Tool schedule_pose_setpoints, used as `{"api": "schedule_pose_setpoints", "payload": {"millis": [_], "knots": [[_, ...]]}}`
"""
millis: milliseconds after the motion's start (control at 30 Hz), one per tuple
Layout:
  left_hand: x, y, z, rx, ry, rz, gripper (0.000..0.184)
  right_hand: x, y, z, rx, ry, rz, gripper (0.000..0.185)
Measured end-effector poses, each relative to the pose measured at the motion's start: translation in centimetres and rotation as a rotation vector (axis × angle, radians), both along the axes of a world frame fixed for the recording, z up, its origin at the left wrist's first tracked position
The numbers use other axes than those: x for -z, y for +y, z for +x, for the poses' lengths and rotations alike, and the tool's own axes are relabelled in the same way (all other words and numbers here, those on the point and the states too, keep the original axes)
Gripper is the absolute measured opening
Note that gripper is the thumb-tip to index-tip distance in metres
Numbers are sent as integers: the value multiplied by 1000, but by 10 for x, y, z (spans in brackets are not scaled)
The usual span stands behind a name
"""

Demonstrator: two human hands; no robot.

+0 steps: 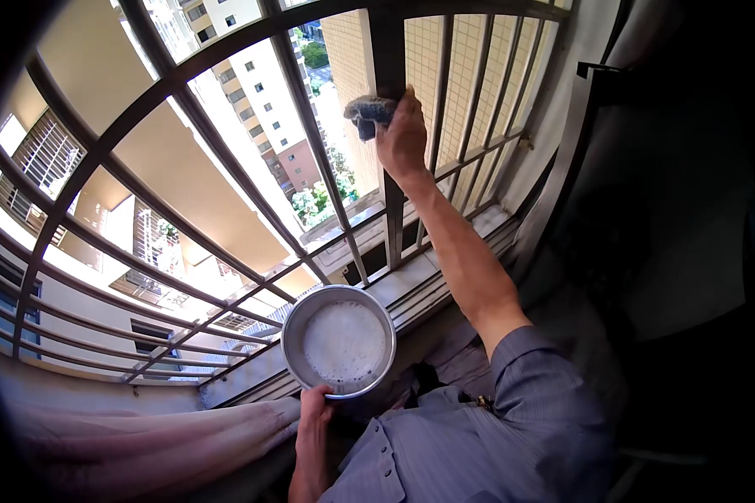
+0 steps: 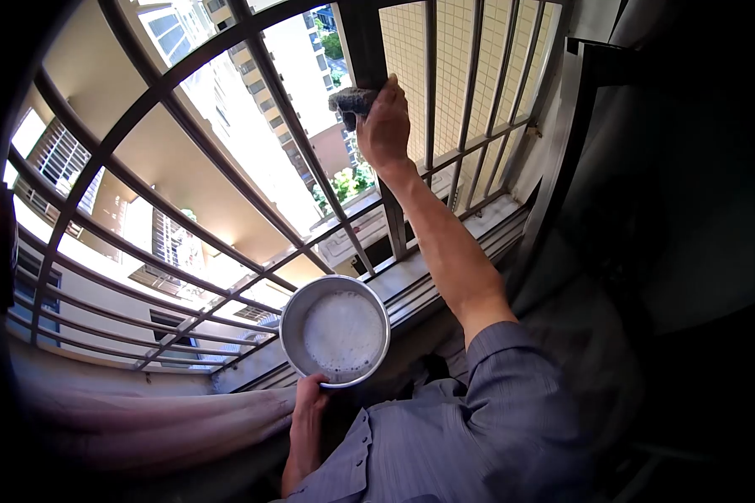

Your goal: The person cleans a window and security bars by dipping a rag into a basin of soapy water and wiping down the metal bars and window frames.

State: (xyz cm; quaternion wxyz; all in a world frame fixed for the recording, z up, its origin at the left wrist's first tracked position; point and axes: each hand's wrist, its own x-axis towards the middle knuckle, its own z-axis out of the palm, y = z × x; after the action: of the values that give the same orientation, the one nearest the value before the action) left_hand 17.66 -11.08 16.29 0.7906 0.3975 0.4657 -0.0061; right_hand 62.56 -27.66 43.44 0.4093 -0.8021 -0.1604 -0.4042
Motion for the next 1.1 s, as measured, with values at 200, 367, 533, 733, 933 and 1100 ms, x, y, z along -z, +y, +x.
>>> {"api": "schedule_pose_setpoints", "payload": {"millis": [200, 367, 533, 733, 933, 1100], "knots": [[4, -6, 1, -8, 29, -79, 55, -28, -2, 46, -329, -22, 493, 36], [-27, -31, 26, -77, -30, -138, 44, 82, -27, 2, -272, 235, 361, 27], [-13, -37, 43, 18, -42, -123, 48, 143, -90, 45, -340, 961, 1006, 18], [-11, -52, 59, -10, -39, -79, 44, -57, -112, 83, -465, 285, 880, 25], [-26, -73, 77, 6, 7, 19, 41, -79, -95, 96, -370, 210, 560, 24], [-34, -89, 94, 23, 1, 18, 44, 108, -104, 108, -419, 375, 380, 20]]}}
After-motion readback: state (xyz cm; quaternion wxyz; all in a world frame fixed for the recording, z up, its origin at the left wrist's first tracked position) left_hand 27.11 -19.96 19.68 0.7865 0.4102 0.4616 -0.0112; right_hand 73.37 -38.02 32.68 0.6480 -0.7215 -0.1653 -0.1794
